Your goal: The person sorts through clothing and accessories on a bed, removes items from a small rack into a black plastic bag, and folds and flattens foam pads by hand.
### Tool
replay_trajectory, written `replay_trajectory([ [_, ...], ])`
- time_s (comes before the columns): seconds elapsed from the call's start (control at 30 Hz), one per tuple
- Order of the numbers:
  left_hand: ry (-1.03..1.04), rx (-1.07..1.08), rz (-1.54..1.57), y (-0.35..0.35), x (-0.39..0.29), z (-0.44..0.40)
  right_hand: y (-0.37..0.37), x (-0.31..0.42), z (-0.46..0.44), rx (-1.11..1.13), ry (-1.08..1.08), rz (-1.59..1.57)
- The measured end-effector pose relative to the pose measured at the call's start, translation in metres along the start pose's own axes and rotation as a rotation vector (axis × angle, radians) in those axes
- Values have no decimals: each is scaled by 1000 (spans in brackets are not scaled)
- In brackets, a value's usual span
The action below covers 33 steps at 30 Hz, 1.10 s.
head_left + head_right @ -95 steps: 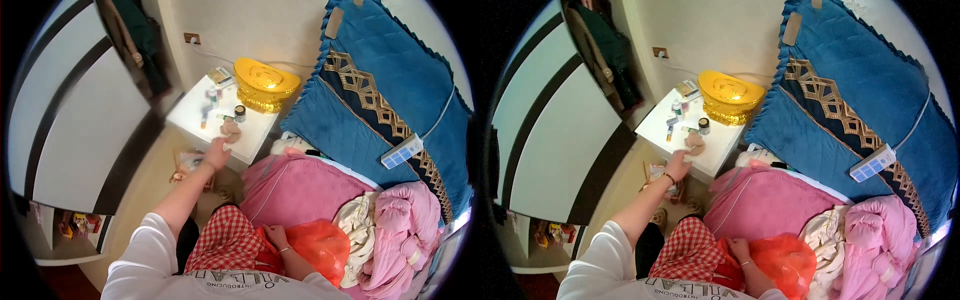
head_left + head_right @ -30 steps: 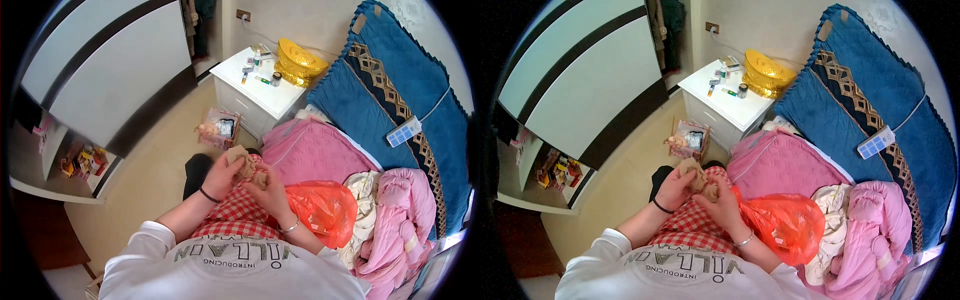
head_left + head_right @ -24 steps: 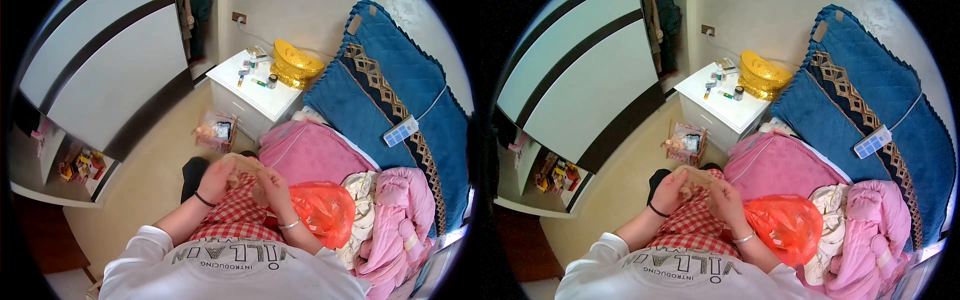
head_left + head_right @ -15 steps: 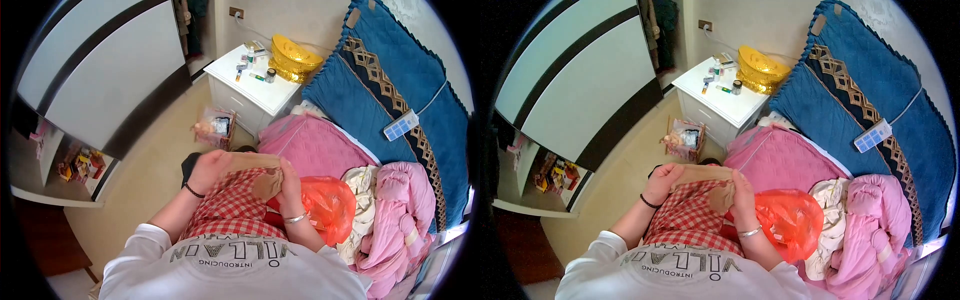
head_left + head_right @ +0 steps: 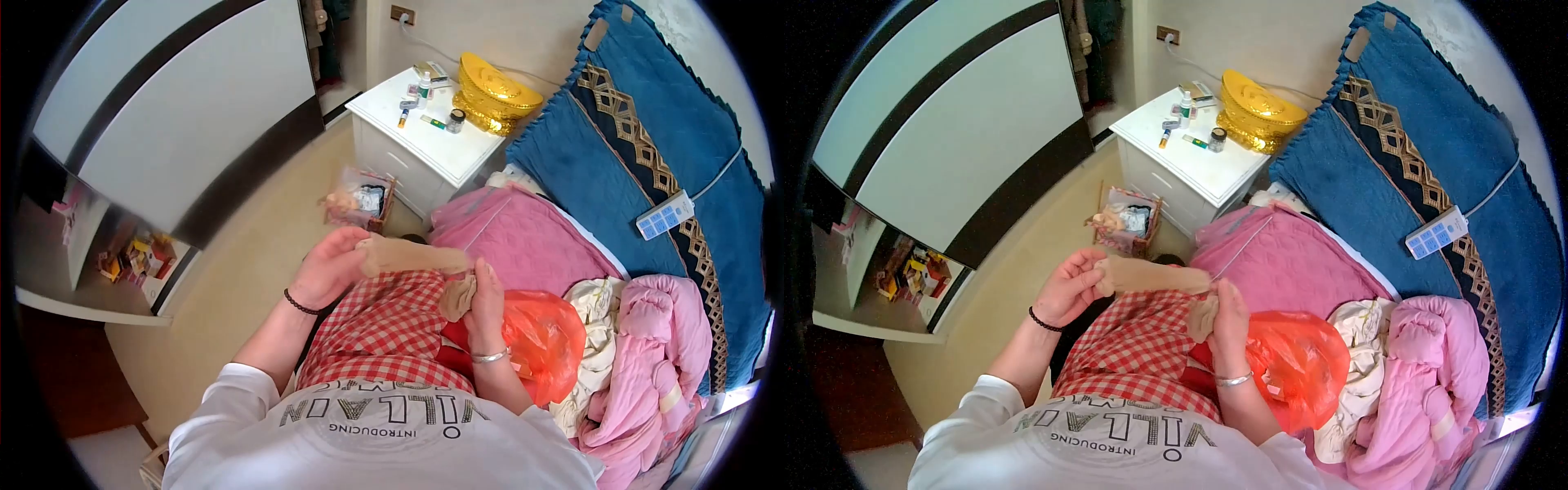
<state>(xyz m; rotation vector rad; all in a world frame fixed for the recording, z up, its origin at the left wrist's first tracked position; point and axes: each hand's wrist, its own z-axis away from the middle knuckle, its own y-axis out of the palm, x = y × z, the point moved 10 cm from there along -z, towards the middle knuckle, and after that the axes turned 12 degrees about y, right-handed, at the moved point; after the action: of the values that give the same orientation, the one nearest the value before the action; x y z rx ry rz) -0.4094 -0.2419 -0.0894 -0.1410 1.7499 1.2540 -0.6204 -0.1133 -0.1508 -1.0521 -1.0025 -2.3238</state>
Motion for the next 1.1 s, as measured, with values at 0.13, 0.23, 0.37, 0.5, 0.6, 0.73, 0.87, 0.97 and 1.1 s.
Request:
replay_trajectory([
  [0.13, 13, 51, -62, 6, 5, 1, 32, 1, 24, 81, 53, 201],
  [0.23, -39, 188, -345, 22, 26, 8, 77, -18, 40, 234, -8, 484],
  [0.37, -73, 193, -501, 27, 32, 15, 83, -36, 40, 371, 82, 600],
  [0.5, -49, 172, -492, 20, 28, 17, 86, -15, 50, 303, -124, 741],
  [0.6, -99, 157, -785, 15, 33, 21, 90, -13, 54, 307, -199, 760],
  [0.73, 106, 137, -1006, 11, 37, 17, 107, -5, 73, 393, -421, 885],
  [0.87, 270, 130, -1165, 4, 31, 10, 128, -14, 99, 567, -615, 981],
  [0.97, -86, -89, -285, -11, 54, 11, 142, -27, 118, 729, -808, 1267],
  [1.1, -11, 29, -99, 5, 26, 10, 103, -36, 67, 543, -110, 989],
])
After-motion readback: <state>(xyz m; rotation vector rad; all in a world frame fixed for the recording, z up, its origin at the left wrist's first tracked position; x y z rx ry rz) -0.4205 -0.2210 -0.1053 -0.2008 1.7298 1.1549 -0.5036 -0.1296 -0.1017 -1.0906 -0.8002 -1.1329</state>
